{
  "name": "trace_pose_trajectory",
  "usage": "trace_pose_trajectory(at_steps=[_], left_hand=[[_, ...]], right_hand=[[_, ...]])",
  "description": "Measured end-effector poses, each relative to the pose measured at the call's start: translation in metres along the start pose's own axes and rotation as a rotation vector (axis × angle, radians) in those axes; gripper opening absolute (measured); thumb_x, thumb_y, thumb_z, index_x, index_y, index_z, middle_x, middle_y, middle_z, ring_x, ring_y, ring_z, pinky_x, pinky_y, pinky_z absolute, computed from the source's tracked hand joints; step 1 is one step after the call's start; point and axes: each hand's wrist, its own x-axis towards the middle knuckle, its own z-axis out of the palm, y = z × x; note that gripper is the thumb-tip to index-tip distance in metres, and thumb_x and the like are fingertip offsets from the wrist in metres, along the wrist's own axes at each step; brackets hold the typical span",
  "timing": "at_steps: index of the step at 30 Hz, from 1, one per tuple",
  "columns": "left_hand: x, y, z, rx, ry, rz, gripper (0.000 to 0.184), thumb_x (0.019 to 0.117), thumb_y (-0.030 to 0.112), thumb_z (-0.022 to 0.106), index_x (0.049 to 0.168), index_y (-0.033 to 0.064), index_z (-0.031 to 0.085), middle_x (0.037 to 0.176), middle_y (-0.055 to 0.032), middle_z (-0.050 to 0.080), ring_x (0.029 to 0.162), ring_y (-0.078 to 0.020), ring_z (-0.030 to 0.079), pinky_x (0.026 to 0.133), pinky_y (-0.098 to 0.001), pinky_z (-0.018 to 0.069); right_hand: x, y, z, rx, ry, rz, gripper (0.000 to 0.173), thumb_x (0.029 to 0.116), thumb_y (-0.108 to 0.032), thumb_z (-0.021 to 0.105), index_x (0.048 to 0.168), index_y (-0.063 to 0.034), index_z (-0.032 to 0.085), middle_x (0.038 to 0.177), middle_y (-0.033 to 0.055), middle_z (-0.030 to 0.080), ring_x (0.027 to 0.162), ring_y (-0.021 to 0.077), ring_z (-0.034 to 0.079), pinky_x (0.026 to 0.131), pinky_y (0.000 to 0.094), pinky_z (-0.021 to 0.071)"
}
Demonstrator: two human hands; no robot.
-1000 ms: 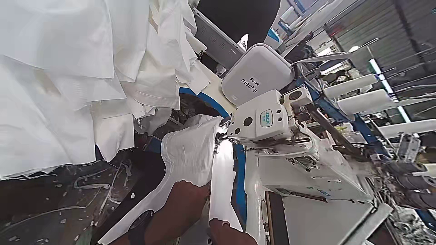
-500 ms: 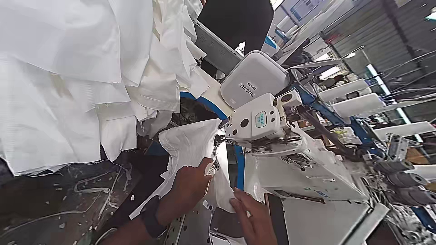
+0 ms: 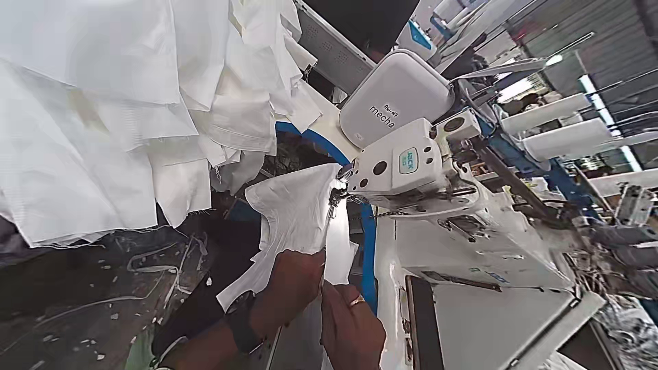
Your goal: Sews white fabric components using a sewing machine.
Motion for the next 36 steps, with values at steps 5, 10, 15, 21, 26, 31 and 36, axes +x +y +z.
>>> trace_pose_trajectory(at_steps=[5, 10, 15, 21, 26, 31, 36], left_hand=[[-0.011, -0.006, -0.004, -0.087, 0.039, 0.022, 0.016, 0.0856, 0.008, 0.061, 0.079, 0.0029, 0.074, 0.056, -0.0083, 0.059, 0.049, -0.0234, 0.061, 0.048, -0.0393, 0.0461], [-0.005, -0.019, 0.015, -0.120, 0.216, 0.059, 0.024, 0.0887, 0.014, 0.060, 0.068, 0.0076, 0.071, 0.052, -0.0030, 0.053, 0.049, -0.0164, 0.052, 0.056, -0.0316, 0.0398], [0.020, -0.030, 0.025, -0.060, 0.272, 0.130, 0.023, 0.0867, 0.013, 0.060, 0.067, 0.0069, 0.070, 0.052, -0.0035, 0.055, 0.049, -0.0170, 0.052, 0.057, -0.0329, 0.0391], [0.051, -0.037, 0.031, 0.004, 0.251, 0.176, 0.018, 0.0882, 0.015, 0.066, 0.075, 0.0076, 0.075, 0.084, -0.0096, 0.069, 0.085, -0.0277, 0.066, 0.074, -0.0393, 0.0536], [0.059, -0.045, 0.022, -0.072, 0.183, 0.204, 0.013, 0.0888, 0.007, 0.064, 0.085, 0.0008, 0.076, 0.094, -0.0154, 0.073, 0.087, -0.0290, 0.070, 0.076, -0.0384, 0.0564], [0.011, -0.090, 0.018, -0.263, -0.174, -0.063, 0.021, 0.0941, 0.002, 0.061, 0.109, -0.0068, 0.073, 0.106, -0.0230, 0.072, 0.103, -0.0347, 0.070, 0.094, -0.0489, 0.0545], [-0.054, -0.096, 0.066, -0.202, -0.660, -0.401, 0.045, 0.1090, 0.010, 0.041, 0.151, -0.0065, 0.040, 0.157, -0.0221, 0.043, 0.149, -0.0298, 0.037, 0.126, -0.0415, 0.0217]], right_hand=[[0.004, 0.003, 0.016, 0.062, 0.076, 0.056, 0.014, 0.0880, -0.014, 0.067, 0.082, -0.0066, 0.078, 0.075, 0.0084, 0.060, 0.068, 0.0080, 0.057, 0.063, 0.0119, 0.0453], [0.008, 0.014, 0.036, 0.170, 0.140, 0.109, 0.016, 0.0916, -0.014, 0.066, 0.083, -0.0078, 0.077, 0.085, 0.0076, 0.067, 0.086, 0.0040, 0.064, 0.082, 0.0087, 0.0490], [0.012, 0.021, 0.050, 0.241, 0.182, 0.131, 0.018, 0.0928, -0.011, 0.060, 0.080, -0.0050, 0.070, 0.096, 0.0097, 0.078, 0.098, 0.0064, 0.072, 0.088, 0.0134, 0.0530], [0.034, 0.034, 0.064, 0.168, 0.186, 0.167, 0.021, 0.0910, -0.010, 0.055, 0.081, -0.0001, 0.071, 0.095, 0.0149, 0.078, 0.094, 0.0170, 0.075, 0.084, 0.0218, 0.0570], [0.042, 0.032, 0.070, 0.101, 0.149, 0.188, 0.023, 0.0930, -0.007, 0.054, 0.087, 0.0051, 0.073, 0.102, 0.0202, 0.077, 0.093, 0.0281, 0.076, 0.078, 0.0338, 0.0591], [0.038, 0.020, 0.064, 0.146, 0.080, 0.105, 0.023, 0.0926, -0.006, 0.054, 0.091, 0.0049, 0.075, 0.103, 0.0193, 0.077, 0.091, 0.0320, 0.077, 0.075, 0.0414, 0.0611], [0.032, 0.007, 0.067, 0.328, -0.130, -0.170, 0.023, 0.0873, -0.012, 0.056, 0.086, -0.0066, 0.079, 0.081, 0.0064, 0.077, 0.079, 0.0249, 0.076, 0.076, 0.0413, 0.0609]])
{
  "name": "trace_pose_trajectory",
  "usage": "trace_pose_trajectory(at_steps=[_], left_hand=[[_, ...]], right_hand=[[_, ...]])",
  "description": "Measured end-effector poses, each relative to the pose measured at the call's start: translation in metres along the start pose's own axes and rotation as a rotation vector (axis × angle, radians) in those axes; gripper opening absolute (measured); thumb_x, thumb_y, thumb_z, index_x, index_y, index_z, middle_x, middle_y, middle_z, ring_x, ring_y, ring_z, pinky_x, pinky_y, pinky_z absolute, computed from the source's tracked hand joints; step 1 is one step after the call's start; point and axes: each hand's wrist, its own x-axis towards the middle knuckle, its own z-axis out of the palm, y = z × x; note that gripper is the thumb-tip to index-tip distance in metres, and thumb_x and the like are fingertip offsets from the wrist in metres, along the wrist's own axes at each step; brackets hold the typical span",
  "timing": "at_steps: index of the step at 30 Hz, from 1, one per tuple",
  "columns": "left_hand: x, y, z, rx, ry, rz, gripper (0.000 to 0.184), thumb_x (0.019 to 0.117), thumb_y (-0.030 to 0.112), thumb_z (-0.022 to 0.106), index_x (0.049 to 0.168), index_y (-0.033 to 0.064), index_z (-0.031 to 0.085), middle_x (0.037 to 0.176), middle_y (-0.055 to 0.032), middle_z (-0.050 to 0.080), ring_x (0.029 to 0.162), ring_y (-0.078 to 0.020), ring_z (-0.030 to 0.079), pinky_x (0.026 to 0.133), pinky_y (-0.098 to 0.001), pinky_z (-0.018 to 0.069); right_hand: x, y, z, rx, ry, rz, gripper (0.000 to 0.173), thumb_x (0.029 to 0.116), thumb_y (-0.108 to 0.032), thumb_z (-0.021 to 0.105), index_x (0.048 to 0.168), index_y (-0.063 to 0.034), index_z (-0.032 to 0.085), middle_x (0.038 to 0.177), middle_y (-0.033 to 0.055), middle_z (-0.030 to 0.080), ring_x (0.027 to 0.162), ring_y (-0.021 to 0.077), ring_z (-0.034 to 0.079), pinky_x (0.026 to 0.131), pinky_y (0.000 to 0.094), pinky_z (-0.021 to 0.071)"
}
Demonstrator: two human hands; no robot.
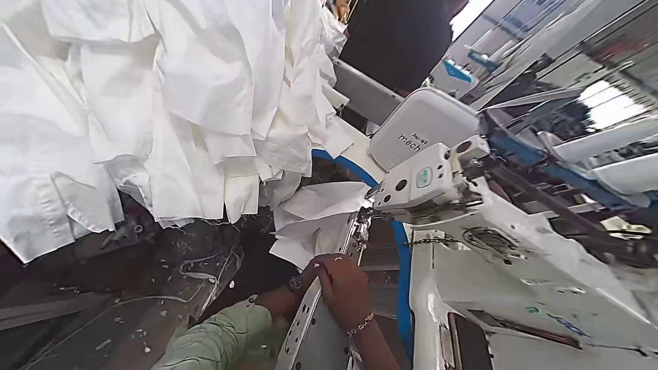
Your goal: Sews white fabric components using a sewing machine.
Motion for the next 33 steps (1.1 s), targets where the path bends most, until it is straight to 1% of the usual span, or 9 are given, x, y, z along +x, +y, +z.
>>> trace_pose_trajectory(at_steps=[2, 6, 9, 14, 20, 22, 26, 30, 33], left_hand=[[0.011, -0.019, -0.034, 0.402, 0.045, 0.293, 0.029, 0.1003, 0.006, 0.056, 0.121, -0.0135, 0.064, 0.121, -0.0323, 0.065, 0.120, -0.0469, 0.061, 0.108, -0.0610, 0.0406], [-0.082, 0.038, -0.187, 0.812, 0.873, 0.669, 0.018, 0.0948, 0.002, 0.058, 0.101, 0.0013, 0.075, 0.097, -0.0192, 0.074, 0.094, -0.0358, 0.072, 0.088, -0.0515, 0.0554], [-0.197, 0.070, -0.199, 0.718, 1.336, 0.254, 0.041, 0.1035, 0.021, 0.054, 0.133, -0.0062, 0.060, 0.140, -0.0292, 0.057, 0.136, -0.0417, 0.050, 0.117, -0.0540, 0.0336], [-0.237, 0.050, -0.087, -0.194, 0.757, 0.274, 0.089, 0.0876, 0.049, 0.076, 0.156, 0.0064, 0.038, 0.154, -0.0028, 0.051, 0.142, -0.0101, 0.047, 0.117, -0.0351, 0.0409], [-0.229, 0.154, -0.150, -0.631, 1.036, 0.646, 0.033, 0.0817, 0.011, 0.079, 0.110, 0.0241, 0.068, 0.096, 0.0110, 0.078, 0.088, -0.0008, 0.074, 0.080, -0.0212, 0.0623], [-0.259, 0.172, -0.180, -0.409, 1.032, 0.699, 0.037, 0.0835, 0.013, 0.077, 0.115, 0.0316, 0.072, 0.103, 0.0149, 0.077, 0.095, 0.0021, 0.072, 0.085, -0.0194, 0.0607], [-0.299, 0.152, -0.281, -0.166, 1.243, 0.634, 0.037, 0.0885, 0.007, 0.064, 0.121, 0.0233, 0.055, 0.108, 0.0125, 0.072, 0.100, -0.0028, 0.070, 0.089, -0.0259, 0.0600], [-0.326, 0.138, -0.258, -0.271, 1.049, 0.624, 0.018, 0.0933, 0.018, 0.071, 0.111, 0.0199, 0.073, 0.103, 0.0046, 0.076, 0.095, -0.0062, 0.072, 0.086, -0.0258, 0.0606], [-0.366, 0.117, -0.239, 0.004, 0.949, 0.628, 0.020, 0.1021, 0.017, 0.058, 0.088, 0.0164, 0.073, 0.085, 0.0147, 0.070, 0.082, 0.0112, 0.063, 0.076, -0.0059, 0.0484]], right_hand=[[0.002, -0.002, -0.007, 0.105, -0.091, 0.125, 0.022, 0.0853, -0.011, 0.067, 0.100, 0.0001, 0.077, 0.090, 0.0125, 0.078, 0.085, 0.0328, 0.076, 0.079, 0.0497, 0.0596], [0.032, -0.007, -0.020, 0.224, -0.467, 0.374, 0.093, 0.0784, -0.023, 0.087, 0.153, 0.0064, 0.039, 0.150, 0.0259, 0.052, 0.139, 0.0423, 0.050, 0.120, 0.0564, 0.0314], [0.040, -0.010, -0.020, 0.180, -0.363, 0.243, 0.033, 0.0847, -0.005, 0.071, 0.115, 0.0088, 0.069, 0.115, 0.0292, 0.070, 0.112, 0.0468, 0.066, 0.102, 0.0666, 0.0425], [0.006, -0.098, -0.006, 0.072, 0.282, -0.011, 0.017, 0.0851, -0.012, 0.060, 0.081, -0.0035, 0.074, 0.076, 0.0158, 0.069, 0.061, 0.0304, 0.068, 0.051, 0.0407, 0.0539], [0.000, -0.135, -0.026, 0.381, 0.329, -0.106, 0.046, 0.0989, -0.051, 0.060, 0.131, -0.0187, 0.052, 0.136, 0.0112, 0.057, 0.133, 0.0224, 0.053, 0.111, 0.0389, 0.0393], [0.003, -0.114, -0.032, 0.409, 0.367, -0.038, 0.026, 0.0879, -0.023, 0.068, 0.109, -0.0097, 0.075, 0.105, 0.0123, 0.075, 0.104, 0.0254, 0.071, 0.090, 0.0489, 0.0528], [-0.027, -0.017, -0.139, 0.662, 0.286, 0.229, 0.012, 0.1004, -0.022, 0.063, 0.104, -0.0163, 0.073, 0.099, -0.0208, 0.071, 0.094, -0.0141, 0.063, 0.085, 0.0097, 0.0540], [-0.036, -0.031, -0.210, 0.342, 0.315, 0.170, 0.065, 0.0992, -0.038, 0.066, 0.150, -0.0037, 0.046, 0.157, 0.0034, 0.047, 0.144, 0.0081, 0.041, 0.121, 0.0328, 0.0333], [-0.007, -0.092, -0.148, -0.065, 0.305, 0.161, 0.058, 0.1030, -0.042, 0.050, 0.153, -0.0117, 0.044, 0.160, 0.0136, 0.044, 0.152, 0.0290, 0.035, 0.121, 0.0603, 0.0182]])
